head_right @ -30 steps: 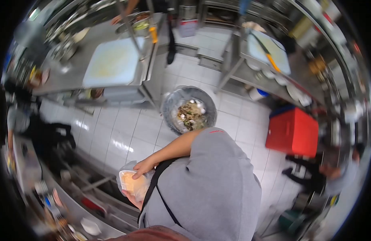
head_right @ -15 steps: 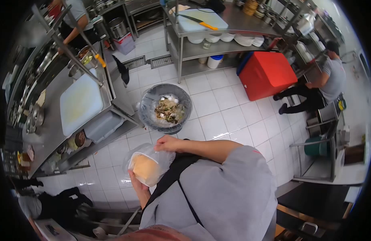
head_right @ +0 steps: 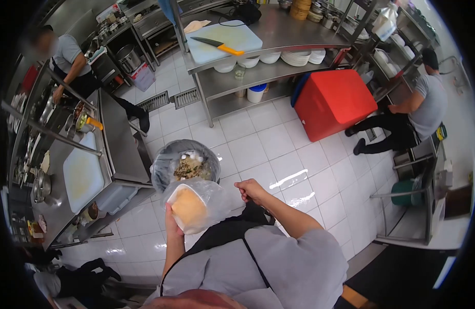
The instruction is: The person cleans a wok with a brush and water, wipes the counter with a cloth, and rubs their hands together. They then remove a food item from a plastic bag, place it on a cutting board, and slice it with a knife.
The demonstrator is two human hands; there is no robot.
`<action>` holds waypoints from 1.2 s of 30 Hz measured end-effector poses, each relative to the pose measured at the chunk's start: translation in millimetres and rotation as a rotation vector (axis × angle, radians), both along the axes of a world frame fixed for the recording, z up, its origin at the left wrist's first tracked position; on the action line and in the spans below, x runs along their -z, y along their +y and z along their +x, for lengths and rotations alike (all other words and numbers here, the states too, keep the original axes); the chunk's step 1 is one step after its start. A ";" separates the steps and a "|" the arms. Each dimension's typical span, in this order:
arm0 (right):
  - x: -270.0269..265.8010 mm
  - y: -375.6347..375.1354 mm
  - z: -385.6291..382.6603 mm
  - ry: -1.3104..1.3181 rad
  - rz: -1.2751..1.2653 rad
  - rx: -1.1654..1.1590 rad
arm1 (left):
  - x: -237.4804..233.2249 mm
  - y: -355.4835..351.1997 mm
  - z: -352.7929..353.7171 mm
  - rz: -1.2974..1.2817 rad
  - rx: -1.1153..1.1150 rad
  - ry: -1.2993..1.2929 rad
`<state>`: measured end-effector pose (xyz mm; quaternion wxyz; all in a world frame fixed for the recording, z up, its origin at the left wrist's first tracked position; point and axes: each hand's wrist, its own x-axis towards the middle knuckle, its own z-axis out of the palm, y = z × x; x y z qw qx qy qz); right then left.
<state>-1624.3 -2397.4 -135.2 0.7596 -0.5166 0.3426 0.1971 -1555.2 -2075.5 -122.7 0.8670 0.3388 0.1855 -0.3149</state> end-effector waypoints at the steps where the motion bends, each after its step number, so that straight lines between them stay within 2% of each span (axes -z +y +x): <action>1: -1.1 -19.8 5.1 0.026 -0.022 -0.012 | 0.7 -14.7 8.7 0.038 -0.014 -0.011; 3: 2.9 -53.6 22.8 -0.016 -0.049 -0.060 | 3.0 -45.0 32.2 0.104 -0.042 -0.039; 6: 3.4 -98.5 61.7 -0.162 -0.143 -0.149 | -8.9 -83.1 62.9 0.063 -0.060 -0.042; 8: -13.7 -124.5 104.8 -0.324 -0.246 -0.219 | -15.8 -102.6 79.8 0.015 -0.078 -0.061; 13: -54.2 -183.4 232.0 -0.502 -0.429 -0.183 | -25.1 -141.9 120.4 0.007 -0.171 -0.113; 15: -47.6 -212.1 284.1 -0.601 -0.520 -0.204 | -24.2 -159.0 140.6 -0.012 -0.204 -0.068; 18: -69.7 -243.9 346.8 -0.805 -1.182 -0.221 | -32.0 -192.5 177.4 -0.119 -0.177 -0.133; 20: -66.4 -268.9 391.8 -0.840 -1.544 -0.232 | -19.2 -209.1 209.5 -0.076 -0.165 -0.106; 23: -73.1 -291.8 441.9 -0.776 -1.849 -0.212 | -21.0 -241.4 268.0 -0.085 -0.134 -0.086; 26: -70.9 -305.4 476.4 -0.557 -1.680 -0.484 | -26.1 -275.9 319.9 -0.093 -0.096 -0.073; 29: -71.3 -308.8 501.0 -0.556 -1.647 -0.541 | -32.9 -308.5 373.8 -0.096 -0.047 -0.054; 32: -59.9 -313.8 524.7 -0.686 -1.618 -0.533 | -50.2 -334.6 415.1 -0.066 -0.023 -0.101; 35: -69.1 -321.7 532.6 -0.581 -1.463 -0.604 | -55.4 -349.6 441.8 -0.020 -0.064 -0.120; 36: -76.1 -327.0 530.9 -0.612 -1.487 -0.590 | -56.1 -351.6 447.1 -0.001 -0.089 -0.118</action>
